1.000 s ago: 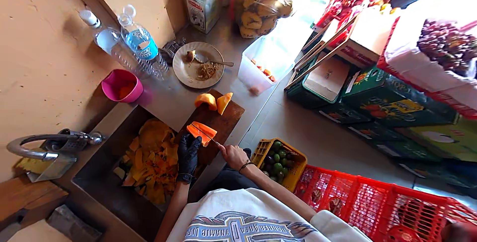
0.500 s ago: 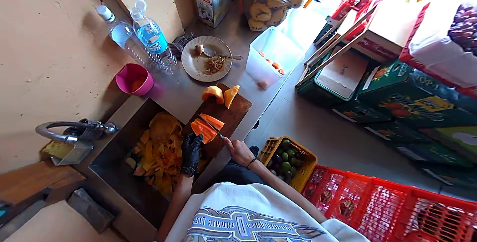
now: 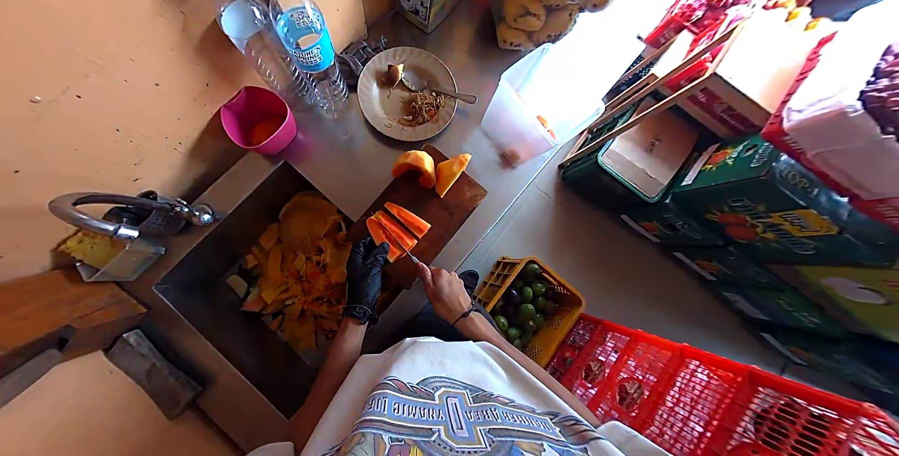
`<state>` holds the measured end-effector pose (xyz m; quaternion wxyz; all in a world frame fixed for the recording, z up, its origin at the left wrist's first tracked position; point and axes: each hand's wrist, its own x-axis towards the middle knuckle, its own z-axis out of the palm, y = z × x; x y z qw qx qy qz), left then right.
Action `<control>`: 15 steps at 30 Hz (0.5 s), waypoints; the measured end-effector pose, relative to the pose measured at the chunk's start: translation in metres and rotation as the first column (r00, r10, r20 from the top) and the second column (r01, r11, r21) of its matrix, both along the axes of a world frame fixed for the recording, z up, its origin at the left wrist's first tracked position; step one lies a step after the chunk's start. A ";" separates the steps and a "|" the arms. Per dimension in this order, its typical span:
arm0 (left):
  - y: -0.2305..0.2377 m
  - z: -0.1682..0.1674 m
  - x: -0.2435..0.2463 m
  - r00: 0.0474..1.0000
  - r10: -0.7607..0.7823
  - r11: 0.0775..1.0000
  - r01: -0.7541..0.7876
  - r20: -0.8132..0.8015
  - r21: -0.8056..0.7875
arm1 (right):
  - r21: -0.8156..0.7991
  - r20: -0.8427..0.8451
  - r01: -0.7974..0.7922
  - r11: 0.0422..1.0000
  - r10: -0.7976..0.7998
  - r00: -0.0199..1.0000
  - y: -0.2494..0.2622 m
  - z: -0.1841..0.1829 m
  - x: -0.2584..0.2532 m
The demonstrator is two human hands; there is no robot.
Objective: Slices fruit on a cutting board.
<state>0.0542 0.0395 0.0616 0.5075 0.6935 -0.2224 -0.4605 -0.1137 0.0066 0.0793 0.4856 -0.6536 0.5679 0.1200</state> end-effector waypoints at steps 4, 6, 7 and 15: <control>-0.001 0.000 -0.002 0.999 0.029 0.999 -0.030 -0.034 -0.014 | 0.013 -0.078 -0.001 1.000 0.002 0.997 0.003 -0.002 0.006; -0.002 0.000 -0.004 0.998 0.038 0.999 -0.039 -0.049 -0.023 | 0.029 -0.107 -0.001 1.000 0.004 0.994 0.002 -0.002 0.007; -0.004 0.000 -0.005 0.997 0.042 0.999 -0.043 -0.058 -0.029 | 0.035 -0.121 0.000 0.999 0.004 0.993 0.000 -0.002 0.007; 0.007 0.087 -0.027 0.986 -0.158 0.981 0.163 -0.056 0.109 | 0.129 -0.057 0.045 0.991 -0.038 0.998 0.001 0.020 0.004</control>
